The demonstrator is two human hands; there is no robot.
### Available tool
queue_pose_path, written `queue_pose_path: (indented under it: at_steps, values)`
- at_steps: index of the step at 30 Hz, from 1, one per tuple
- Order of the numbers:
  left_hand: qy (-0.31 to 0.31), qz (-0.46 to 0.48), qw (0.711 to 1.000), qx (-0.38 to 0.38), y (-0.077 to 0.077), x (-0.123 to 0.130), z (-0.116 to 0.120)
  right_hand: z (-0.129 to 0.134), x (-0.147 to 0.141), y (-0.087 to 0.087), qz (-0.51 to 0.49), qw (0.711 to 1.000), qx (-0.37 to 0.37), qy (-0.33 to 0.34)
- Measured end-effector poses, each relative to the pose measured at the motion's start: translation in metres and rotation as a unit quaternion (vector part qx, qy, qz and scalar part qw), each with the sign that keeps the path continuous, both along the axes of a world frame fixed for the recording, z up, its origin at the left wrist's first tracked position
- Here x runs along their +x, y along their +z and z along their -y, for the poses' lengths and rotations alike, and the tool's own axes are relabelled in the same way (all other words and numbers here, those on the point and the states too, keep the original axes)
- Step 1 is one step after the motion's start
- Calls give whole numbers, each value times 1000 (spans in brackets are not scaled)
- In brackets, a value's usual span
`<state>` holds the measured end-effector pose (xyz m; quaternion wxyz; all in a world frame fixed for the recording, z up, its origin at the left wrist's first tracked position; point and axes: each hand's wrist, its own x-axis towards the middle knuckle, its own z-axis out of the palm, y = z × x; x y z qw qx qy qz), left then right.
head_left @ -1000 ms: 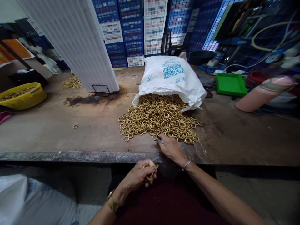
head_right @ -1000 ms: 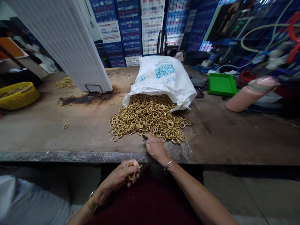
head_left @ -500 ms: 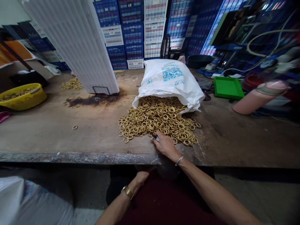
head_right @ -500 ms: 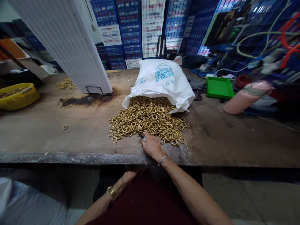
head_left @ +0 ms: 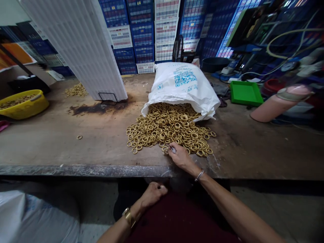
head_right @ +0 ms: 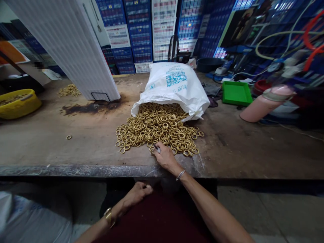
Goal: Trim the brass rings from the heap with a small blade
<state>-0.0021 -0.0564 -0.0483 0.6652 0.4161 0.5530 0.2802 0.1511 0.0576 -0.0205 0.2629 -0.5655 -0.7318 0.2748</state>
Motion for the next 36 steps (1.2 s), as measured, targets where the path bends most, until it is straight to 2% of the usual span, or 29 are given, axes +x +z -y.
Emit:
queue_pose_path:
  at_steps: [1,3,7,9,11,15,18,21,24,26,30,32,36]
  values:
    - [-22,1,1000,8,6,-1,3,2,1,2,-54,998,-27,3]
    - [-7,23,999,41,21,0,6,8,0,6,-166,981,-103,-3]
    - [170,51,981,75,46,8,-4,21,-7,15,-347,907,-238,-31]
    - [206,56,972,102,50,14,-14,27,-10,17,-392,881,-264,-28]
    - [204,63,968,130,51,19,-24,31,-12,18,-410,870,-272,-17]
    - [198,39,965,169,47,26,-38,34,-12,16,-397,879,-263,0]
    - [190,-8,960,206,44,25,-41,32,-8,15,-351,905,-237,15]
    - [167,-83,942,279,43,21,-43,27,-3,14,-299,935,-187,27]
    - [143,-118,932,313,43,20,-44,21,-2,12,-262,953,-144,40]
    - [135,-95,945,282,44,22,-45,18,-2,10,-255,955,-146,36]
    - [113,-1,983,146,43,26,-46,15,-1,7,-263,950,-165,19]
    - [100,57,987,111,43,28,-47,16,0,8,-265,948,-173,16]
    - [99,177,977,62,42,27,-47,18,3,14,-275,941,-194,16]
